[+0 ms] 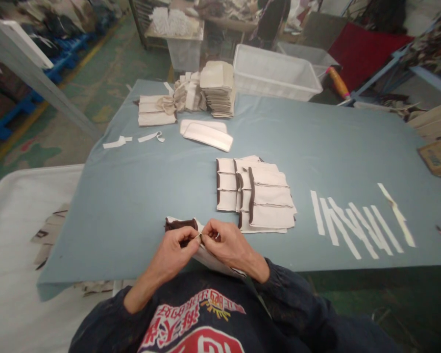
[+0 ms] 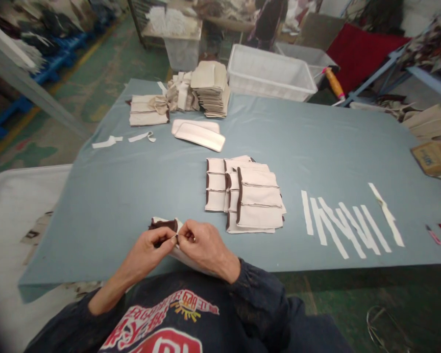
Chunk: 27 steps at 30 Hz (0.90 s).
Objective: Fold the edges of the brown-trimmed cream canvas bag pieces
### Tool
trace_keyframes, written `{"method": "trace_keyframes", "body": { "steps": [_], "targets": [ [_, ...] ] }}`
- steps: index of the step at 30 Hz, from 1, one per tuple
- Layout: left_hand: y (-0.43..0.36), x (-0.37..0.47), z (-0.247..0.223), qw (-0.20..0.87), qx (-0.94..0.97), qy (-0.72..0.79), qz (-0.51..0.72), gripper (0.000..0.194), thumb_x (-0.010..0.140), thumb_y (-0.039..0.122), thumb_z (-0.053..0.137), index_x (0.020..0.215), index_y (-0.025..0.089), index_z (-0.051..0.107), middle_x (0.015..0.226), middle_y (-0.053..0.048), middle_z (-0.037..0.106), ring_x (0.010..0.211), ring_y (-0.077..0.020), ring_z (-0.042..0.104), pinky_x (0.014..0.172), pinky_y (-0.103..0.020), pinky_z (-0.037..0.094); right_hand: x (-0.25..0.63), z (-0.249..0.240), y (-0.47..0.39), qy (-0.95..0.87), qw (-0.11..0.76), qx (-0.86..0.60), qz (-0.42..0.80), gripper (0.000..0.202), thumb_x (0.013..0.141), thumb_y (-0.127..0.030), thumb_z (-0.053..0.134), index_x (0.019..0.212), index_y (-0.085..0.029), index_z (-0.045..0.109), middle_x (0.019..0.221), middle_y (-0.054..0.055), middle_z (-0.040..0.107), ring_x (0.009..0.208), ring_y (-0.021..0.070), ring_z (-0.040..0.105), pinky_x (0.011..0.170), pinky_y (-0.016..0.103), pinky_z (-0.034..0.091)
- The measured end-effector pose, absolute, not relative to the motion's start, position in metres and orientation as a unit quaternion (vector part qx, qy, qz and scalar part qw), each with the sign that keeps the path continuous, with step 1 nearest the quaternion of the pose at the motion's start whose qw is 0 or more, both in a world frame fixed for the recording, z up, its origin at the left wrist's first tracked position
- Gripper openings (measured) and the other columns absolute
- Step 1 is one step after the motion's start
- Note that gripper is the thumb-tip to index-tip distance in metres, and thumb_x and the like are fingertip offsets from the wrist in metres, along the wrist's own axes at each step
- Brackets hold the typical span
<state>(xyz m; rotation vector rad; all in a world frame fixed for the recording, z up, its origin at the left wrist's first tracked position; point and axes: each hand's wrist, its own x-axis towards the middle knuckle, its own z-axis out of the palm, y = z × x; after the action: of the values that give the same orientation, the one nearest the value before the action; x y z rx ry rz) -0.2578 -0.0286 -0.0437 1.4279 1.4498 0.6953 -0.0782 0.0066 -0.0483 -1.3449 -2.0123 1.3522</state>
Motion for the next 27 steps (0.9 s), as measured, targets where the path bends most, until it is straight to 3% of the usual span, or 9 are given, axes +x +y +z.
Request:
{"method": "trace_keyframes", "body": {
  "steps": [8, 17, 23, 27],
  "targets": [
    [-0.026, -0.257, -0.039, 0.448, 0.599, 0.599, 0.286, 0.024, 0.084, 0.028, 0.053, 0.065, 0.017, 0.065, 0.062, 0.002, 0.059, 0.062, -0.0153, 0.052, 0.059, -0.025, 0.036, -0.081, -0.050, 0.000, -0.768, 0.205, -0.464, 0.389, 0.009, 0.087, -0.014, 0.062, 0.080, -0.021, 0.061, 0.071, 0.000, 0.065, 0.063, 0.0149, 0.054, 0.062, 0.027, 0.035],
    [-0.035, -0.253, -0.048, 0.459, 0.579, 0.607, 0.294, 0.031, 0.094, 0.035, 0.050, 0.080, 0.016, 0.071, 0.072, -0.001, 0.067, 0.070, -0.0181, 0.059, 0.064, -0.026, 0.042, -0.085, -0.050, 0.006, -0.661, 0.197, -0.533, 0.490, 0.010, 0.085, -0.019, 0.062, 0.075, -0.021, 0.059, 0.070, -0.001, 0.064, 0.065, 0.0141, 0.056, 0.061, 0.025, 0.038],
    [-0.034, -0.256, -0.045, 0.435, 0.631, 0.574, 0.287, 0.029, 0.100, 0.033, 0.050, 0.095, 0.018, 0.074, 0.084, -0.002, 0.075, 0.076, -0.0173, 0.065, 0.071, -0.027, 0.043, -0.069, -0.046, 0.013, -0.744, 0.212, -0.440, 0.457, 0.007, 0.094, -0.021, 0.060, 0.089, -0.019, 0.065, 0.078, 0.002, 0.069, 0.067, 0.0142, 0.060, 0.064, 0.026, 0.041],
    [-0.033, -0.252, -0.045, 0.425, 0.635, 0.570, 0.302, 0.028, 0.098, 0.030, 0.050, 0.091, 0.018, 0.073, 0.083, -0.002, 0.075, 0.075, -0.0173, 0.064, 0.071, -0.027, 0.043, -0.071, -0.049, 0.012, -0.722, 0.225, -0.464, 0.462, 0.005, 0.090, -0.018, 0.060, 0.086, -0.019, 0.062, 0.069, -0.001, 0.064, 0.060, 0.0124, 0.056, 0.059, 0.024, 0.038]
  ]
}}
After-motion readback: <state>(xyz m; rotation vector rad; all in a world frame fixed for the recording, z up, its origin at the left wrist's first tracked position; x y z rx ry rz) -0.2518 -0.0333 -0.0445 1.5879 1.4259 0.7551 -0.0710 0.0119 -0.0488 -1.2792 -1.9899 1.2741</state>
